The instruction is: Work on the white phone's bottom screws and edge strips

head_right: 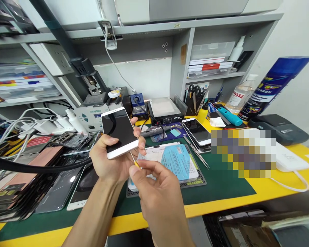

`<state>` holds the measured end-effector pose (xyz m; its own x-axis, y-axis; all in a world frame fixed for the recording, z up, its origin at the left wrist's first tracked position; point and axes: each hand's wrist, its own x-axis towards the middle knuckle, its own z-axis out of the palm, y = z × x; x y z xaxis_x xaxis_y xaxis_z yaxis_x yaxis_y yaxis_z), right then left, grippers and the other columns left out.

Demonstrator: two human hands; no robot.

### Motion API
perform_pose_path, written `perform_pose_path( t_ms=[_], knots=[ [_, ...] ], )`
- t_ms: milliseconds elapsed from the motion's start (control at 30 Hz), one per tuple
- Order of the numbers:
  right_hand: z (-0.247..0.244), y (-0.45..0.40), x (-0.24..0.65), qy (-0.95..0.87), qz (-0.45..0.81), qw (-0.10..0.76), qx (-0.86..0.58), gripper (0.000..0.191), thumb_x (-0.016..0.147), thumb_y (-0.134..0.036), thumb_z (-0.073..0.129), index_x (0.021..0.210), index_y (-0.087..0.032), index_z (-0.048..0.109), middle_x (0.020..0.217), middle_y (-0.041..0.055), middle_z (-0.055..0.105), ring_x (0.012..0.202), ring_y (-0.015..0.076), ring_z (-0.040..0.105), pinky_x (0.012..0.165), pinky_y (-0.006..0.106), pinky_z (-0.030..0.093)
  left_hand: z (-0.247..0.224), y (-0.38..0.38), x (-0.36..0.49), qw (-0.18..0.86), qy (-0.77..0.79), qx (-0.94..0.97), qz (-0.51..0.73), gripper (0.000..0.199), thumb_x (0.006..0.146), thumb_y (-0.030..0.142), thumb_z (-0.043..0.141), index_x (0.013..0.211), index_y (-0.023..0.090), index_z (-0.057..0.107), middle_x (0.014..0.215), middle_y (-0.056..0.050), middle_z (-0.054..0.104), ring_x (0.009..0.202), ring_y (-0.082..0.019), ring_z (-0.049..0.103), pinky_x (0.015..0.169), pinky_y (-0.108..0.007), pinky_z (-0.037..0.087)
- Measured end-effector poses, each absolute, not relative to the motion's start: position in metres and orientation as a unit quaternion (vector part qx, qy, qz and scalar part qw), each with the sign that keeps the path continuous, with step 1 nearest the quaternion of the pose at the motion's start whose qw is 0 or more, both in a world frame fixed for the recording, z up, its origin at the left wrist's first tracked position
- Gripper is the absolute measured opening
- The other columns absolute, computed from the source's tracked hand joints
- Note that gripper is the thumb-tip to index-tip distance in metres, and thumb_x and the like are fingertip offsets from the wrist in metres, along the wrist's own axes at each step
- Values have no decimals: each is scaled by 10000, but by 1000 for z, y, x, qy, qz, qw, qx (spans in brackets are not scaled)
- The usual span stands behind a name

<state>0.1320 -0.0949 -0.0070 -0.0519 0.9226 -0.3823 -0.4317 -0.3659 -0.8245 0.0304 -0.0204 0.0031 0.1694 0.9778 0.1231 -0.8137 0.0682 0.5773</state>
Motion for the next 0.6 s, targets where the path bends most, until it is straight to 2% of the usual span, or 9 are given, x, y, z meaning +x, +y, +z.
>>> perform_pose_path(
  t_ms=[67,167,267,400,533,600],
  knots=[
    [-5,-94,137,-235,722,477,-443,332,824,-487,701,809,-165,622,521,-68,445,378,16,206,330,146,121,5,-21,30,720,157,264,623,613,685,257,401,1267,116,537,798,-60,576,603,-217,599,523,-327,521],
    [-2,-93,142,-189,768,458,-406,273,892,-392,589,821,-136,653,635,1,549,418,37,262,324,148,129,6,-21,30,723,165,260,618,613,692,256,384,1274,119,520,787,-57,567,585,-213,593,510,-323,523],
    [1,-93,142,-161,785,454,-390,242,900,-308,542,817,-124,676,596,-8,513,411,42,258,317,141,142,5,-21,31,721,160,266,620,576,714,250,371,1253,119,525,787,-56,569,584,-213,597,513,-326,533],
    [2,-94,140,-104,823,438,-347,261,911,-288,491,790,-145,674,563,-21,493,373,36,225,309,139,131,2,-20,33,723,165,252,622,484,726,252,376,1143,104,575,782,-62,578,589,-210,605,511,-313,536],
    [2,-95,141,-72,864,403,-293,428,936,-305,423,571,-135,569,472,-42,371,346,31,168,307,140,139,0,-17,35,739,190,215,610,467,723,263,390,1088,51,589,765,-72,571,588,-195,592,516,-288,539],
    [4,-95,143,-56,870,402,-279,457,948,-303,402,537,-144,522,476,-48,340,348,34,166,308,138,139,0,-16,36,749,195,201,600,471,719,267,398,1084,39,590,759,-76,571,587,-189,586,512,-279,536]
  ],
)
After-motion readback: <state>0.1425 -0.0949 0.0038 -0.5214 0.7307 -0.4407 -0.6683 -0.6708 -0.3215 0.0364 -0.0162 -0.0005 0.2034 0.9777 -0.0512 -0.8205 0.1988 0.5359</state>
